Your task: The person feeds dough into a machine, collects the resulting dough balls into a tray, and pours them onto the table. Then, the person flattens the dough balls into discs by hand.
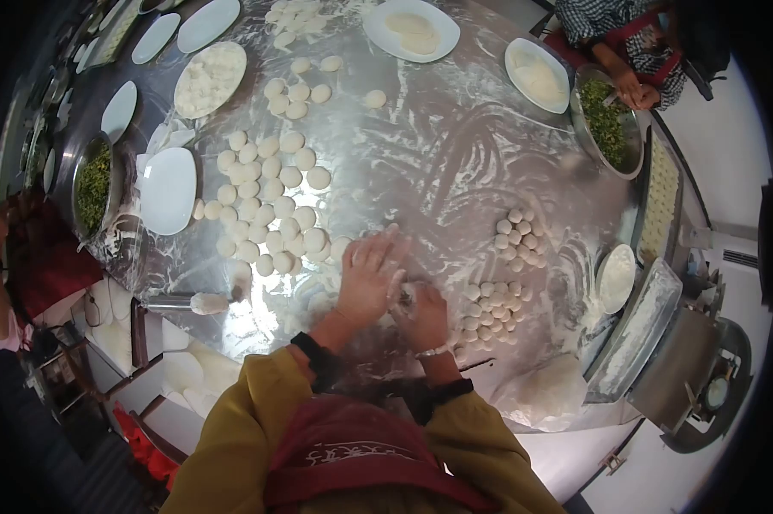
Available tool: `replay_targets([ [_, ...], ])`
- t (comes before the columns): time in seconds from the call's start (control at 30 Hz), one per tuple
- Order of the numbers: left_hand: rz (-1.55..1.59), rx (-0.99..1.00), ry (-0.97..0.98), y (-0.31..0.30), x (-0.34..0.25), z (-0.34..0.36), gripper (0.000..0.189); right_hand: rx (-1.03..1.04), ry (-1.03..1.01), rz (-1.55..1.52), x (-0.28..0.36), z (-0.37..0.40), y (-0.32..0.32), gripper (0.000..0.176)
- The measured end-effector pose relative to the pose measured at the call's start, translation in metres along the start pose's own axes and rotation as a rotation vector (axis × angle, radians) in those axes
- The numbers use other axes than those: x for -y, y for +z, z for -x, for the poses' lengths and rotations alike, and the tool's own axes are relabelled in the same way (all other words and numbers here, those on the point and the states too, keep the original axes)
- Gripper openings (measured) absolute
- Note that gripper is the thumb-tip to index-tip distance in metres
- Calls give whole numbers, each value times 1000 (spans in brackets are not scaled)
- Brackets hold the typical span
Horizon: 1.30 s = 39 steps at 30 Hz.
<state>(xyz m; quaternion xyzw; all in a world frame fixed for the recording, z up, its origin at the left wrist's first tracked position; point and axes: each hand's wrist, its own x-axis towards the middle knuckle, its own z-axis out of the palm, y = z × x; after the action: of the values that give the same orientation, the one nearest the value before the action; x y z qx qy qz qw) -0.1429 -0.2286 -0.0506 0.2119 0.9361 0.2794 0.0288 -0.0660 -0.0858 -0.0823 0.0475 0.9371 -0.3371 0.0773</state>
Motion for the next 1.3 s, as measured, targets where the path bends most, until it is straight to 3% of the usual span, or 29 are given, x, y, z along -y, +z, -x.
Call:
replay_targets([
  [0.13,-39,121,166,32,-18,-7,63,-337,0,149,-41,8,-36,45],
  [0.23,-61,213,209,61,-15,-7,66,-182,163,325,-57,4,-66,47],
  [0.27,-69,244,198,70,-14,-6,66,-140,65,355,-69,5,-67,48],
  [0.37,-117,267,193,69,-19,-12,64,-62,71,440,-73,3,-69,49],
  [0.47,-116,224,214,65,-13,-12,59,-281,26,197,-82,9,-39,42],
  [0.57,-154,179,154,58,19,-5,62,22,254,-206,-19,-9,-47,36],
  [0.67,-264,197,144,24,55,-10,61,110,269,-498,14,-19,-20,31],
  [0.8,-313,151,54,4,53,-21,59,-86,-93,-249,5,-23,15,30],
  [0.9,-211,112,131,17,18,-29,58,-192,-34,-89,-16,-11,5,29],
  [1.03,-84,194,254,60,-21,-33,59,-252,236,-170,-40,41,-57,28],
  [1.1,-76,269,216,77,-26,-40,59,-93,344,-108,-51,79,-82,31],
  [1.2,-60,237,213,79,-32,-37,58,25,75,201,-46,88,-75,34],
  [1.3,-43,182,226,76,-26,-36,58,54,97,309,-48,83,-53,34],
])
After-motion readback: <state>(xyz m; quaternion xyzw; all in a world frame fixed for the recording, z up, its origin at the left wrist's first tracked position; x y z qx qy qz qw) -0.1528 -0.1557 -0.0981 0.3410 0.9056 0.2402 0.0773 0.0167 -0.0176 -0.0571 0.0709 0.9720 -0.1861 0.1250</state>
